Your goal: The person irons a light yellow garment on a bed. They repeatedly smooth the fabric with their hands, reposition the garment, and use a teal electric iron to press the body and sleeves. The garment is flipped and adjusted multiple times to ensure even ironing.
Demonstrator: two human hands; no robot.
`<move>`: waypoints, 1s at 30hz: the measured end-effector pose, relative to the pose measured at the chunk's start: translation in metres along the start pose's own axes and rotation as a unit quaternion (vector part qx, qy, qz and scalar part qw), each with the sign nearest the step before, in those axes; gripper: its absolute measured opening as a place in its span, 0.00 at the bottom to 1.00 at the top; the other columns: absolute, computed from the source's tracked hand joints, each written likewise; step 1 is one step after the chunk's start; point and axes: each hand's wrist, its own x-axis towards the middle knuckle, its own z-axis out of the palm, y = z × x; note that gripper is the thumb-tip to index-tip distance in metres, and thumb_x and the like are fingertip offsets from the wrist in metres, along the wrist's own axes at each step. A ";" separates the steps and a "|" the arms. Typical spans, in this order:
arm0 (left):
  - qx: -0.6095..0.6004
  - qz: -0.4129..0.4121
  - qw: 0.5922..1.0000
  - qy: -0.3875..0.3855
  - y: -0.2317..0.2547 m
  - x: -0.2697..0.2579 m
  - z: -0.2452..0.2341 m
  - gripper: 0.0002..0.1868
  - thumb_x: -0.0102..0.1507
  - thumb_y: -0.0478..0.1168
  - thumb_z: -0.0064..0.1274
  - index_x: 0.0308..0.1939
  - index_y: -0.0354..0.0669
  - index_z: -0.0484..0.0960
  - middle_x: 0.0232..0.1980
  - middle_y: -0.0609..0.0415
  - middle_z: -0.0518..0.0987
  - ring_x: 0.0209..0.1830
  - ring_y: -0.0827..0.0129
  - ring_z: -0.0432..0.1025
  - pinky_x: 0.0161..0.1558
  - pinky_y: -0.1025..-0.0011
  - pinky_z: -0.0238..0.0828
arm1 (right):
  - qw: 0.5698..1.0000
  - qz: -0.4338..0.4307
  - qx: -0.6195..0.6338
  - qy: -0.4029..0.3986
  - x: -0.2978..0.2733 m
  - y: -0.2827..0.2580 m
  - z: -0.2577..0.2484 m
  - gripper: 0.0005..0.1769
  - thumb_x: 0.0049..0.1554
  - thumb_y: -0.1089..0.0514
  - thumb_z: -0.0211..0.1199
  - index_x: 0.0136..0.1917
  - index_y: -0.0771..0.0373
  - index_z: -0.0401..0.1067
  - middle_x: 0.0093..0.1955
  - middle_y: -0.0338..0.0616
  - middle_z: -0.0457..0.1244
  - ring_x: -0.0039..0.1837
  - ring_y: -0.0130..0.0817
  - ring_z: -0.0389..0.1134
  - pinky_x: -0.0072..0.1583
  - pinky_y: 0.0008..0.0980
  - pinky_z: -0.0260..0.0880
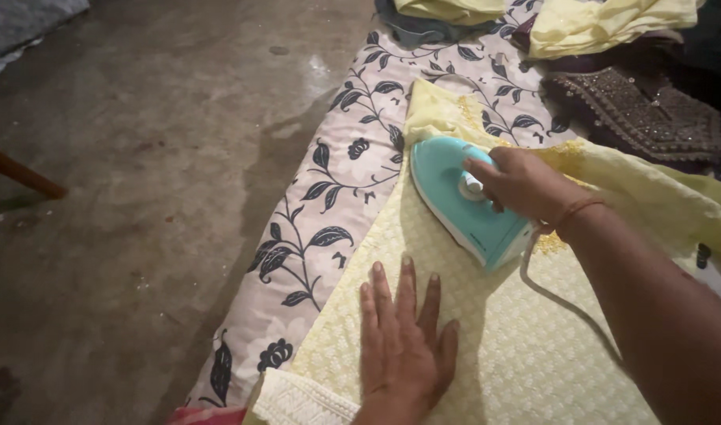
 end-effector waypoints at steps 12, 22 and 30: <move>0.069 -0.122 0.989 -0.035 -0.043 -0.013 -0.016 0.35 0.63 0.51 0.39 0.72 0.38 0.61 0.80 0.37 0.50 0.80 0.45 0.40 0.73 0.46 0.32 | 0.991 0.051 0.088 -0.090 -0.069 -0.013 0.033 0.31 0.63 0.35 0.47 0.49 0.64 0.75 0.34 0.44 0.67 0.36 0.33 0.70 0.42 0.36 0.73; -0.290 -0.204 0.912 0.206 -0.063 0.005 -0.065 0.29 0.72 0.43 0.31 0.75 0.34 0.64 0.79 0.35 0.61 0.81 0.47 0.55 0.77 0.61 0.50 | 0.976 -0.027 0.096 -0.195 -0.154 -0.061 0.071 0.23 0.61 0.39 0.53 0.49 0.60 0.73 0.33 0.41 0.68 0.34 0.32 0.69 0.40 0.35 0.72; -0.348 -0.148 0.915 0.140 -0.067 0.010 -0.070 0.29 0.70 0.44 0.30 0.73 0.34 0.66 0.78 0.37 0.66 0.80 0.50 0.59 0.77 0.63 0.52 | 0.969 -0.178 -0.059 -0.161 -0.211 -0.045 0.080 0.22 0.62 0.39 0.57 0.51 0.61 0.70 0.35 0.59 0.67 0.42 0.59 0.70 0.47 0.53 0.69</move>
